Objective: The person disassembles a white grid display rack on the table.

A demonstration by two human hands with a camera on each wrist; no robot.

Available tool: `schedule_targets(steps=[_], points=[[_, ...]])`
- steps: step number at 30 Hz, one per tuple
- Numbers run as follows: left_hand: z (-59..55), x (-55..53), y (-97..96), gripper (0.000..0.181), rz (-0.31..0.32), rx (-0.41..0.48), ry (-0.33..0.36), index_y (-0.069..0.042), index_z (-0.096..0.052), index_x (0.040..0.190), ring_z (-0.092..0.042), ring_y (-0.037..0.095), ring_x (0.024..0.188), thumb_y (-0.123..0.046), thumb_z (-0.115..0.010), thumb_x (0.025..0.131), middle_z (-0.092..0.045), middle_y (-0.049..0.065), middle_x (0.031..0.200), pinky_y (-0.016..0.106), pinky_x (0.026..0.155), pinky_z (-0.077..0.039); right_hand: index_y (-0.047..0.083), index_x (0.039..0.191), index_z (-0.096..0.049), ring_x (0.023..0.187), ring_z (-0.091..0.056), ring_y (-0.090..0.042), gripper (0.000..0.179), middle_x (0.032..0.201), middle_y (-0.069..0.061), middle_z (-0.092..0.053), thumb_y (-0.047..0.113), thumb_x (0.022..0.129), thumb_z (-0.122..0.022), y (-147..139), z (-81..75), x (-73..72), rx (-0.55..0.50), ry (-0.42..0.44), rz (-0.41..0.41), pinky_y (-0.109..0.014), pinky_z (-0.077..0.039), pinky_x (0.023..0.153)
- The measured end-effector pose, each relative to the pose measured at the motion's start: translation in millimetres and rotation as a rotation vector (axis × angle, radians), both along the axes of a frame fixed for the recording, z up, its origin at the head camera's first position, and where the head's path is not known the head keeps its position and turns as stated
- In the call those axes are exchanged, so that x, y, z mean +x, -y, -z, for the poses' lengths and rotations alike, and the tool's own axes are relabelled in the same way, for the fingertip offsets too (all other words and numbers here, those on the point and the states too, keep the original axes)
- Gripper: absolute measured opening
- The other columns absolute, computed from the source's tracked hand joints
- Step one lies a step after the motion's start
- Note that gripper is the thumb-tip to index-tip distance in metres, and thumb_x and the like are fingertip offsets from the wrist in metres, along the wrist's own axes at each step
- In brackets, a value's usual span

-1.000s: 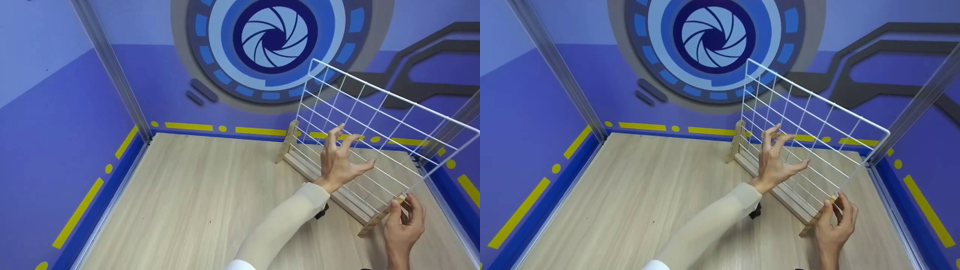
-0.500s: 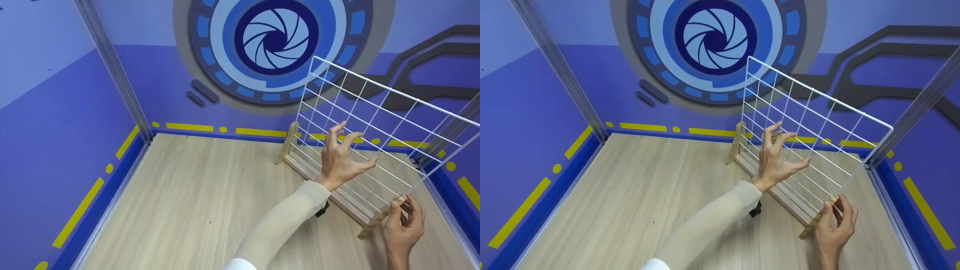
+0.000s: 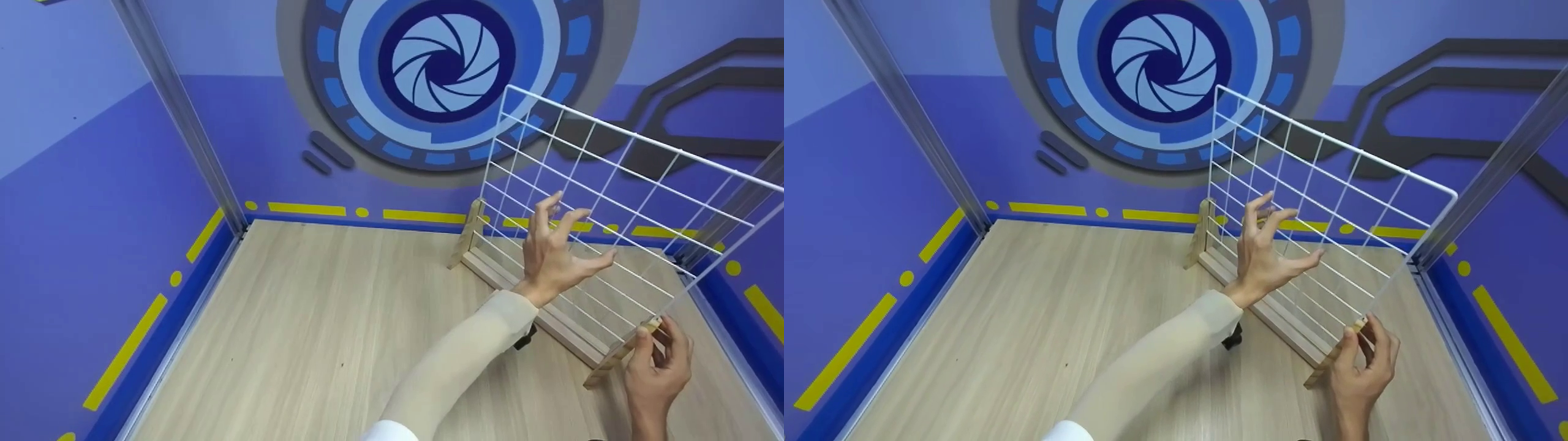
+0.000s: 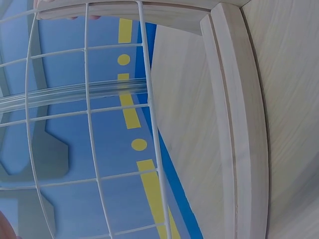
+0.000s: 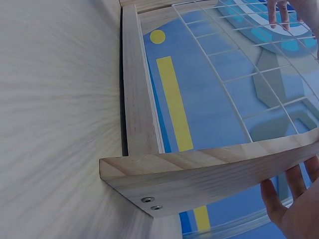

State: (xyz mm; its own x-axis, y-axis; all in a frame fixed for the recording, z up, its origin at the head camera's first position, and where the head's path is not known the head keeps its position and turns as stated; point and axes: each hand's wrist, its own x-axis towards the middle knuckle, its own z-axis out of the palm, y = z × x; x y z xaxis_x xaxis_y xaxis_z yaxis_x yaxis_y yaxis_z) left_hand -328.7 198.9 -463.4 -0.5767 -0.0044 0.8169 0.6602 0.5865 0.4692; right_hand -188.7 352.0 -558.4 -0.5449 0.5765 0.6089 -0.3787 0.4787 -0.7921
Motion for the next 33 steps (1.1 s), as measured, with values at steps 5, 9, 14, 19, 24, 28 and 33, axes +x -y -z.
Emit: schedule_targets(steps=[5,9,14,19,24,28,33], points=[[-4.2,0.0,0.8,0.072,0.015,0.007,0.002,-0.021,-0.07,0.128,-0.055,0.019,0.134,-0.056,-0.095,0.07,-0.043,0.01,0.155,0.006,0.086,-0.044,-0.015,0.136,-0.061,0.107,-0.065,0.002,0.04,0.118,0.017,-0.06,-0.008,0.097,-0.067,1.3,-1.7,0.1,-0.026,-0.032,-0.025,-0.006,-0.052,0.089],[-7.5,0.3,1.4,0.072,0.027,0.017,0.003,-0.02,-0.07,0.129,-0.054,0.019,0.136,-0.055,-0.095,0.071,-0.043,0.01,0.156,0.008,0.09,-0.045,-0.015,0.135,-0.061,0.106,-0.066,0.0,0.04,0.117,0.014,-0.061,-0.009,0.096,-0.067,4.3,-5.9,1.6,-0.04,-0.054,-0.042,-0.007,-0.052,0.089],[-11.0,1.4,0.9,0.071,0.03,0.029,0.004,-0.02,-0.069,0.128,-0.055,0.021,0.136,-0.054,-0.096,0.071,-0.044,0.01,0.155,0.008,0.093,-0.044,-0.015,0.135,-0.061,0.106,-0.066,0.0,0.04,0.117,0.014,-0.061,-0.009,0.096,-0.067,7.3,-10.9,4.5,-0.042,-0.059,-0.048,-0.007,-0.052,0.089],[-18.2,2.9,0.4,0.071,0.033,0.025,-0.001,-0.02,-0.069,0.128,-0.053,0.019,0.137,-0.055,-0.095,0.071,-0.044,0.01,0.155,0.011,0.099,-0.044,-0.013,0.137,-0.061,0.108,-0.065,0.003,0.04,0.118,0.017,-0.059,-0.009,0.097,-0.066,5.7,-9.9,5.5,-0.008,-0.032,-0.027,-0.006,-0.051,0.09],[-27.9,4.6,0.4,0.068,0.009,-0.01,-0.029,-0.022,-0.071,0.127,-0.053,0.016,0.134,-0.057,-0.093,0.073,-0.045,0.01,0.155,0.007,0.095,-0.042,-0.013,0.136,-0.062,0.108,-0.065,0.004,0.04,0.118,0.019,-0.059,-0.009,0.097,-0.067,0.4,-1.9,2.0,0.0,-0.017,-0.01,-0.006,-0.051,0.09],[-37.2,5.4,0.5,0.066,0.01,-0.022,-0.039,-0.022,-0.071,0.126,-0.053,0.015,0.131,-0.058,-0.091,0.074,-0.044,0.01,0.156,0.007,0.096,-0.04,-0.012,0.136,-0.062,0.108,-0.065,0.005,0.04,0.117,0.02,-0.058,-0.01,0.097,-0.067,-2.3,2.9,-0.6,0.006,-0.009,-0.002,-0.006,-0.051,0.091],[-47.6,5.2,1.0,0.066,0.02,-0.015,-0.037,-0.022,-0.071,0.126,-0.053,0.016,0.13,-0.056,-0.092,0.074,-0.043,0.01,0.157,0.009,0.096,-0.04,-0.013,0.136,-0.062,0.107,-0.065,0.003,0.04,0.117,0.018,-0.059,-0.01,0.097,-0.068,0.3,-0.4,-0.8,-0.01,-0.03,-0.011,-0.006,-0.051,0.09]])
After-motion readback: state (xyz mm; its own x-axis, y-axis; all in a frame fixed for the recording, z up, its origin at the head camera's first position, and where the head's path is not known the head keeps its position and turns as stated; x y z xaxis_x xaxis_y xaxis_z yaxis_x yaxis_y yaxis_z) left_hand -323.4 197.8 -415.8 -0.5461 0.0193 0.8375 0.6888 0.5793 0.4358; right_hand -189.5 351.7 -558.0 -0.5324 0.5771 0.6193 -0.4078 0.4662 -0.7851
